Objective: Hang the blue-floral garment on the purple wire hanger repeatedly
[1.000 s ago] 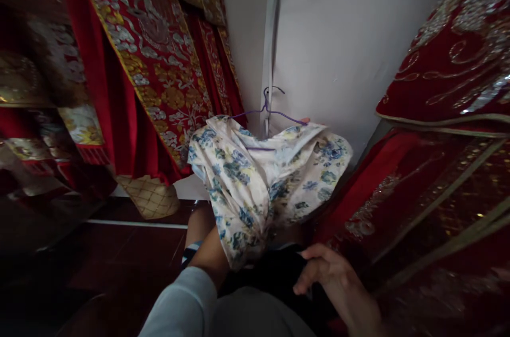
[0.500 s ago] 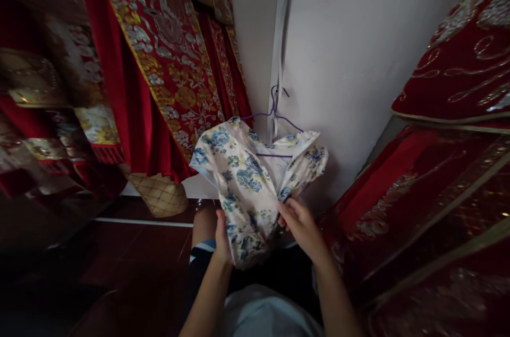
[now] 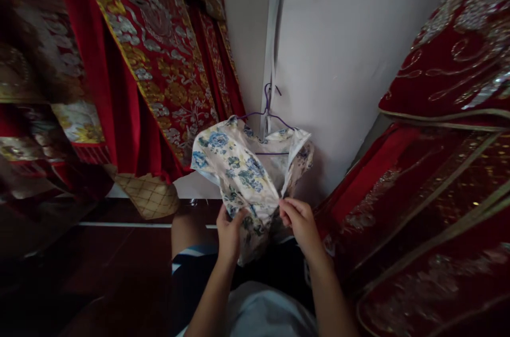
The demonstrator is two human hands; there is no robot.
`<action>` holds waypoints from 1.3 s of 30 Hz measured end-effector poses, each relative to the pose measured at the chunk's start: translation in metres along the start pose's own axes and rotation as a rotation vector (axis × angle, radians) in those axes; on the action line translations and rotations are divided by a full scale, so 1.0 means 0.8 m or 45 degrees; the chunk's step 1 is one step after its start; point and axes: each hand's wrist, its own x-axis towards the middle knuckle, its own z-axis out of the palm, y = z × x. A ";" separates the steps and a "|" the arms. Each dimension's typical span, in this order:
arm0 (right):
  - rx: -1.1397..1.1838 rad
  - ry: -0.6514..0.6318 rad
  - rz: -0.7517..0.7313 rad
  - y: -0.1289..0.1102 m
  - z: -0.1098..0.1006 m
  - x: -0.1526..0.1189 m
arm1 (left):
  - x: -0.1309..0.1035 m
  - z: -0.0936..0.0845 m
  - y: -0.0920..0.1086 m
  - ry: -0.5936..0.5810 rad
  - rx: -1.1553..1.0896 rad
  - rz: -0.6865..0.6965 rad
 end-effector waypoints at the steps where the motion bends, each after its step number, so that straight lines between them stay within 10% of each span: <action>1: 0.006 -0.007 0.014 0.000 0.004 -0.001 | 0.001 -0.002 -0.004 0.120 0.094 0.191; 4: 0.074 -0.084 0.087 0.005 0.018 -0.004 | -0.003 -0.004 -0.006 0.375 0.434 0.802; 6: 0.112 -0.145 0.107 0.008 0.026 -0.007 | -0.009 0.001 0.000 0.160 0.579 0.995; 10: 0.096 -0.192 0.070 0.010 0.037 -0.011 | -0.017 0.023 0.013 -0.454 0.571 0.781; 24: 0.460 0.057 0.077 -0.100 0.054 0.158 | 0.021 0.024 0.021 -0.854 1.103 0.616; 31: 0.416 0.045 -0.048 -0.107 0.054 0.178 | 0.053 0.025 -0.001 -0.950 1.124 0.575; 39: 0.375 0.033 -0.191 -0.092 0.038 0.163 | 0.113 0.091 0.129 -0.679 0.592 0.977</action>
